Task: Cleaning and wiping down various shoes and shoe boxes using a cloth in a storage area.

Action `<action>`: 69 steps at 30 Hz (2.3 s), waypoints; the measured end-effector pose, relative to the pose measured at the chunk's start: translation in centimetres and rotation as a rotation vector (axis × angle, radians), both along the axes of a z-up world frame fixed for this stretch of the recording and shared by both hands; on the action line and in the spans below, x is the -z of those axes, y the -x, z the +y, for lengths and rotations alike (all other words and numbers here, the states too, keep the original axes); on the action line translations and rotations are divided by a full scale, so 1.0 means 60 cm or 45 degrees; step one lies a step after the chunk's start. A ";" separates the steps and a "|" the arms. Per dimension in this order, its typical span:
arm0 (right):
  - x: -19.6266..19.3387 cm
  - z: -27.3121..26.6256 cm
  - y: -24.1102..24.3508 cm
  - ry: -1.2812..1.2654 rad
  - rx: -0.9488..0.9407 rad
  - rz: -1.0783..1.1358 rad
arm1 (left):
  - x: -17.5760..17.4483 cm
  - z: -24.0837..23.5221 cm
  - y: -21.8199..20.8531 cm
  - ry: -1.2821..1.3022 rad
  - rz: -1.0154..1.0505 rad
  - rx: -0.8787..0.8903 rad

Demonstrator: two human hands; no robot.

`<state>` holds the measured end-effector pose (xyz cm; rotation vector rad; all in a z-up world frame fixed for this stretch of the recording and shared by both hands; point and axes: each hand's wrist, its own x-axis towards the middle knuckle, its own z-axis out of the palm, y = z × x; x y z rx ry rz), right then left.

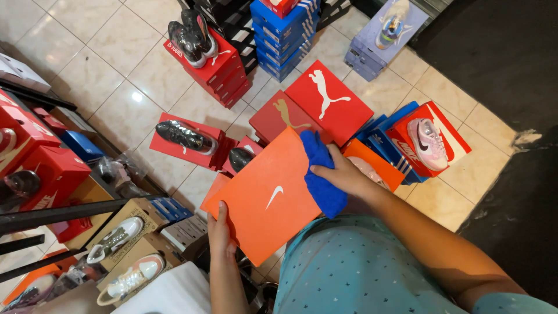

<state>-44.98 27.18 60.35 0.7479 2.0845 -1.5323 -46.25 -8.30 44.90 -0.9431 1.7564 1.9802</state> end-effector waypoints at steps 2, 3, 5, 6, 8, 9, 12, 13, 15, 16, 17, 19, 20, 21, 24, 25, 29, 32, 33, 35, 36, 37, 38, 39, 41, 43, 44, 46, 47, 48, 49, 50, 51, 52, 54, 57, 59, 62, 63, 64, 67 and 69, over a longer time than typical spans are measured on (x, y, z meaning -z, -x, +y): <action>0.007 -0.005 -0.002 -0.013 0.002 0.023 | -0.023 0.008 0.007 0.000 0.012 0.019; 0.012 -0.007 -0.003 -0.015 0.028 0.024 | -0.036 0.015 0.010 0.006 0.019 0.006; 0.019 -0.004 -0.006 -0.018 0.051 0.034 | -0.089 0.049 0.019 0.009 0.035 -0.010; 0.023 0.001 -0.007 -0.018 0.089 0.056 | -0.129 0.076 0.026 0.016 0.023 0.005; 0.051 0.020 -0.003 -0.017 0.110 0.083 | -0.178 0.117 0.034 0.022 0.016 0.004; 0.075 0.037 -0.003 -0.050 0.137 0.097 | -0.186 0.134 0.033 0.080 -0.003 0.053; 0.074 0.066 -0.003 -0.081 0.202 0.118 | -0.101 0.163 0.038 0.154 -0.009 0.124; 0.061 0.072 -0.001 -0.077 0.252 0.122 | -0.053 0.168 0.042 0.173 0.002 0.157; 0.169 0.137 0.020 -0.087 0.250 0.102 | -0.114 0.229 0.069 0.135 0.034 0.121; 0.225 0.172 0.034 -0.096 0.263 0.078 | -0.143 0.262 0.084 0.101 0.064 0.100; 0.247 0.190 0.048 -0.097 0.242 0.078 | -0.113 0.270 0.094 0.100 0.062 0.078; 0.292 0.226 0.078 -0.076 0.259 0.082 | -0.053 0.288 0.115 0.145 0.067 0.114; 0.304 0.235 0.094 -0.073 0.232 0.078 | -0.018 0.301 0.131 0.148 0.061 0.087; 0.316 0.244 0.112 -0.048 0.263 0.115 | 0.018 0.313 0.149 0.171 0.085 0.076; 0.327 0.256 0.158 0.009 0.266 0.172 | 0.145 0.336 0.196 0.244 0.063 0.048; 0.329 0.253 0.168 0.043 0.270 0.187 | 0.192 0.337 0.205 0.296 0.014 0.063; 0.488 0.291 0.206 -0.046 0.180 0.195 | 0.293 0.344 0.223 0.372 -0.104 0.041; 0.476 0.250 0.204 -0.524 -0.100 0.452 | 0.288 0.358 0.207 0.553 -0.199 0.179; 0.475 0.232 0.202 -0.790 -0.325 0.574 | 0.269 0.369 0.206 0.712 -0.128 0.178; 0.478 0.187 0.201 -1.040 -0.566 0.683 | 0.253 0.388 0.200 0.874 -0.076 0.181; 0.481 0.161 0.203 -1.038 -0.695 0.718 | 0.256 0.395 0.195 0.941 -0.108 0.198; 0.484 0.130 0.205 -1.035 -0.818 0.754 | 0.259 0.399 0.191 1.009 -0.134 0.220; 0.489 0.092 0.227 -1.025 -0.820 0.744 | 0.266 0.390 0.197 1.014 -0.147 0.226; 0.493 0.064 0.240 -0.980 -0.943 0.797 | 0.273 0.390 0.192 0.992 -0.139 0.218; 0.503 0.031 0.269 -0.922 -1.071 0.847 | 0.269 0.394 0.192 0.973 -0.142 0.206; 0.511 0.017 0.301 -0.920 -1.136 1.123 | 0.243 0.396 0.199 1.009 -0.165 0.123; 0.545 0.063 0.316 -0.904 -1.137 1.123 | 0.240 0.395 0.190 1.021 -0.175 0.120; 0.612 0.164 0.362 -0.922 -0.960 0.711 | 0.236 0.401 0.189 0.931 -0.145 0.126; 0.595 0.201 0.395 -0.928 -0.963 0.716 | 0.239 0.402 0.192 0.927 -0.141 0.122; 0.580 0.238 0.426 -1.152 -1.050 0.596 | 0.244 0.403 0.194 0.930 -0.128 0.110; 0.563 0.279 0.446 -1.370 -1.143 0.457 | 0.245 0.409 0.184 0.931 -0.131 0.098; 0.564 0.255 0.466 -1.370 -1.158 0.452 | 0.236 0.411 0.189 0.924 -0.143 0.093; 0.566 0.229 0.486 -1.233 -1.289 0.226 | 0.227 0.411 0.195 0.919 -0.154 0.092; 0.567 0.205 0.506 -1.089 -1.407 0.000 | 0.217 0.413 0.202 0.914 -0.165 0.090; 0.458 0.056 0.485 -0.805 -1.461 -0.073 | 0.224 0.416 0.199 0.946 -0.177 0.105; 0.471 -0.062 0.477 -0.458 -1.619 -0.130 | 0.235 0.415 0.195 0.945 -0.210 0.092; 0.476 -0.070 0.484 -0.392 -1.724 -0.111 | 0.238 0.410 0.191 0.916 -0.225 0.070; 0.394 0.018 0.518 -0.343 -1.654 -0.220 | 0.229 0.405 0.191 0.848 -0.197 0.017; 0.383 0.066 0.537 -0.492 -1.589 -0.308 | 0.221 0.408 0.195 0.822 -0.179 0.000; 0.371 0.114 0.555 -0.639 -1.520 -0.393 | 0.213 0.410 0.199 0.796 -0.162 -0.017; 0.490 0.271 0.565 -0.724 -1.436 -0.359 | 0.207 0.416 0.202 0.808 -0.138 -0.038; 0.416 0.190 0.565 -0.710 -1.503 -0.359 | 0.208 0.418 0.201 0.836 -0.125 -0.048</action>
